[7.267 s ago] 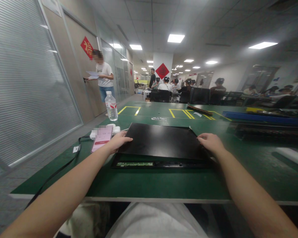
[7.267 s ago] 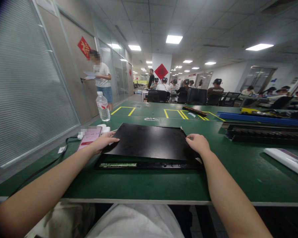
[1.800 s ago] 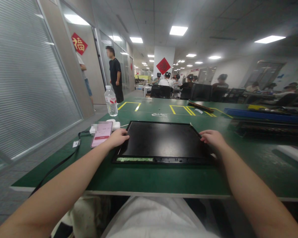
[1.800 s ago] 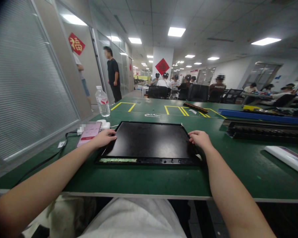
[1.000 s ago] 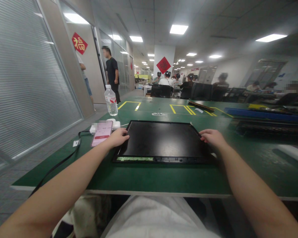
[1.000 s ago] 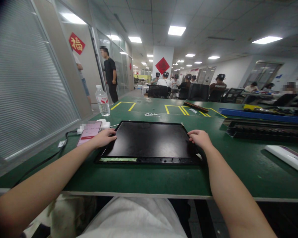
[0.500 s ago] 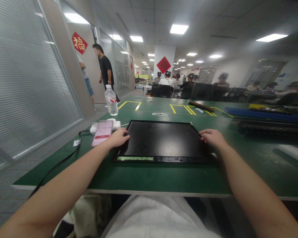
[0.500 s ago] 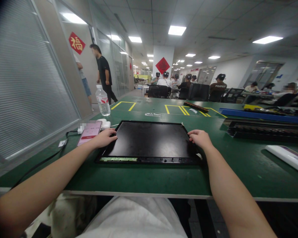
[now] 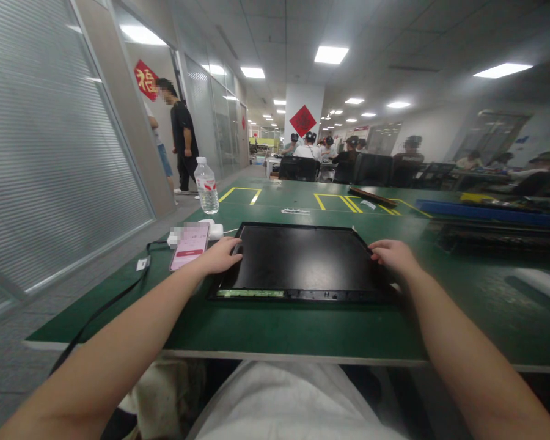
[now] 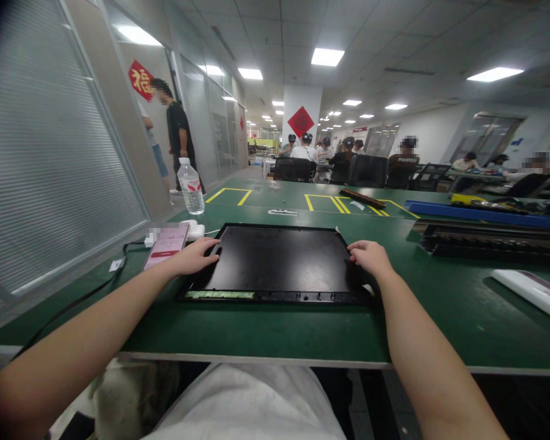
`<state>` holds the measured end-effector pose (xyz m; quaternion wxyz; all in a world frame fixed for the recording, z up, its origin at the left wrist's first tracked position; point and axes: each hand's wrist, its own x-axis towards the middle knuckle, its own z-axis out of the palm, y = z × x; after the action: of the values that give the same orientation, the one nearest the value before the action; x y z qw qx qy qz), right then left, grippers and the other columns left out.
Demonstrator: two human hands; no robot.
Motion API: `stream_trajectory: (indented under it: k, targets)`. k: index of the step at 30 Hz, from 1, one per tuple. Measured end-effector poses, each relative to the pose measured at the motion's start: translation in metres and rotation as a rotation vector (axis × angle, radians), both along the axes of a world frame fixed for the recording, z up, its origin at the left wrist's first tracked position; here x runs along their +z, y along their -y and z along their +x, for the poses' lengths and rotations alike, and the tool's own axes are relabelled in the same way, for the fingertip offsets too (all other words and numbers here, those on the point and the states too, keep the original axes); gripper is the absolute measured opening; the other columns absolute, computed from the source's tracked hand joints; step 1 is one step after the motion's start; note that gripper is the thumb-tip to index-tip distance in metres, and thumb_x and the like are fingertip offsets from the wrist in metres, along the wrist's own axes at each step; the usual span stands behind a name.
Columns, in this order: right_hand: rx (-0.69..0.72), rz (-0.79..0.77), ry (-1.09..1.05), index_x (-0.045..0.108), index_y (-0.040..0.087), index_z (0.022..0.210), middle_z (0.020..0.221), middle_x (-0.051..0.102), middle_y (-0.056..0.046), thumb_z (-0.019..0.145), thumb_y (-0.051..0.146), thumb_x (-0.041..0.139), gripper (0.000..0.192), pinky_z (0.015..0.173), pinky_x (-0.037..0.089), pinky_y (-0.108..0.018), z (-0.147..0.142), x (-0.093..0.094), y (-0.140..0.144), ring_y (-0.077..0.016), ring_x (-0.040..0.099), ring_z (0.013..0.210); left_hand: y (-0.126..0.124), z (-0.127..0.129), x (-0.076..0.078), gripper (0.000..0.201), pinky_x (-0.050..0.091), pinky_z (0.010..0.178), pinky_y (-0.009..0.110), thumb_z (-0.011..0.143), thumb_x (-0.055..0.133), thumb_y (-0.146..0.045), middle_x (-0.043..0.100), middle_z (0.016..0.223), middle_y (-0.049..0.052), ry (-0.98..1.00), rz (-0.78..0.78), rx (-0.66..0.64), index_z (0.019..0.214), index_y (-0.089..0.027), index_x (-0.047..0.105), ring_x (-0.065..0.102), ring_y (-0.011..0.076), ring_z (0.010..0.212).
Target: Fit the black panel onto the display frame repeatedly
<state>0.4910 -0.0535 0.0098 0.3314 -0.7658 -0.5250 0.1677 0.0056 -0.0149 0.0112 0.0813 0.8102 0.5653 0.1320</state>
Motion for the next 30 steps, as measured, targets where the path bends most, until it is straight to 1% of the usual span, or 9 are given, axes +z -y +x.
stream_trajectory:
  k: [3,6,9,12,16,19,21,24,30]
  targets:
    - [0.008,-0.007,0.058,0.078,0.018,0.097,0.072,0.074,-0.004,0.075,0.018,0.061,0.027,0.058,0.048,-0.023,0.002,-0.001,-0.002,-0.014,0.064,0.059,0.002,-0.002,0.002,0.063,0.035,0.117,0.041,0.085,0.053,-0.044,0.051,0.148,0.021,-0.017,-0.023,-0.029,0.138,-0.01,0.057,0.05,0.0336,0.136]
    - [0.017,-0.012,0.109,0.078,0.02,0.097,0.074,0.075,-0.003,0.075,0.019,0.061,0.027,0.06,0.048,-0.024,0.003,-0.001,-0.002,-0.0153,0.066,0.063,0.003,-0.005,0.005,0.066,0.034,0.117,0.042,0.082,0.057,-0.05,0.049,0.149,0.02,-0.005,-0.015,-0.069,0.137,-0.012,0.059,0.047,0.0347,0.139]
    - [0.02,-0.018,0.13,0.078,0.02,0.098,0.074,0.075,-0.003,0.076,0.019,0.06,0.028,0.062,0.049,-0.025,0.003,-0.002,-0.003,-0.0167,0.067,0.067,0.004,-0.008,0.008,0.072,0.034,0.117,0.044,0.078,0.062,-0.055,0.048,0.15,0.02,0.013,-0.005,-0.143,0.136,-0.013,0.06,0.044,0.0359,0.14]
    - [0.017,-0.007,0.149,0.078,0.021,0.097,0.073,0.075,-0.003,0.076,0.019,0.06,0.028,0.064,0.05,-0.026,0.003,-0.002,-0.003,-0.018,0.068,0.071,0.007,-0.009,0.012,0.073,0.035,0.116,0.044,0.077,0.064,-0.059,0.049,0.151,0.018,0.015,-0.028,-0.231,0.136,-0.017,0.061,0.047,0.0348,0.138]
    - [0.012,0.036,0.177,0.078,0.023,0.094,0.081,0.077,-0.003,0.076,0.02,0.062,0.024,0.074,0.052,-0.028,-0.001,0.0,-0.001,-0.0195,0.07,0.08,0.013,-0.011,0.017,0.076,0.034,0.116,0.044,0.074,0.069,-0.06,0.045,0.155,0.016,-0.016,-0.067,-0.287,0.138,-0.021,0.059,0.044,0.0341,0.141]
    - [0.059,0.077,0.199,0.078,0.024,0.093,0.094,0.077,-0.003,0.078,0.021,0.064,0.021,0.086,0.052,-0.029,-0.008,0.002,0.002,-0.0206,0.07,0.091,0.017,-0.011,0.022,0.079,0.033,0.116,0.042,0.073,0.072,-0.058,0.041,0.158,0.016,-0.032,-0.101,-0.321,0.142,-0.022,0.056,0.041,0.0331,0.143]
    - [0.116,0.085,0.195,0.079,0.025,0.095,0.1,0.077,-0.002,0.079,0.019,0.063,0.023,0.092,0.05,-0.029,-0.011,0.002,0.003,-0.0203,0.069,0.097,0.019,-0.011,0.024,0.081,0.033,0.117,0.041,0.072,0.075,-0.056,0.041,0.158,0.015,-0.023,-0.118,-0.354,0.143,-0.022,0.055,0.041,0.0327,0.143]
    - [0.18,0.055,0.166,0.079,0.026,0.098,0.105,0.077,0.0,0.076,0.015,0.064,0.028,0.1,0.047,-0.03,-0.013,0.001,0.003,-0.0205,0.068,0.103,0.02,-0.01,0.026,0.08,0.033,0.117,0.041,0.07,0.077,-0.054,0.044,0.156,0.014,0.006,-0.148,-0.413,0.141,-0.023,0.056,0.043,0.0326,0.142]
    - [0.253,-0.004,0.115,0.08,0.026,0.098,0.11,0.076,0.0,0.074,0.013,0.066,0.031,0.103,0.046,-0.03,-0.013,-0.002,0.001,-0.0215,0.068,0.107,0.02,-0.012,0.025,0.085,0.032,0.118,0.041,0.064,0.083,-0.05,0.045,0.156,0.011,0.024,-0.189,-0.482,0.142,-0.026,0.056,0.043,0.0331,0.142]
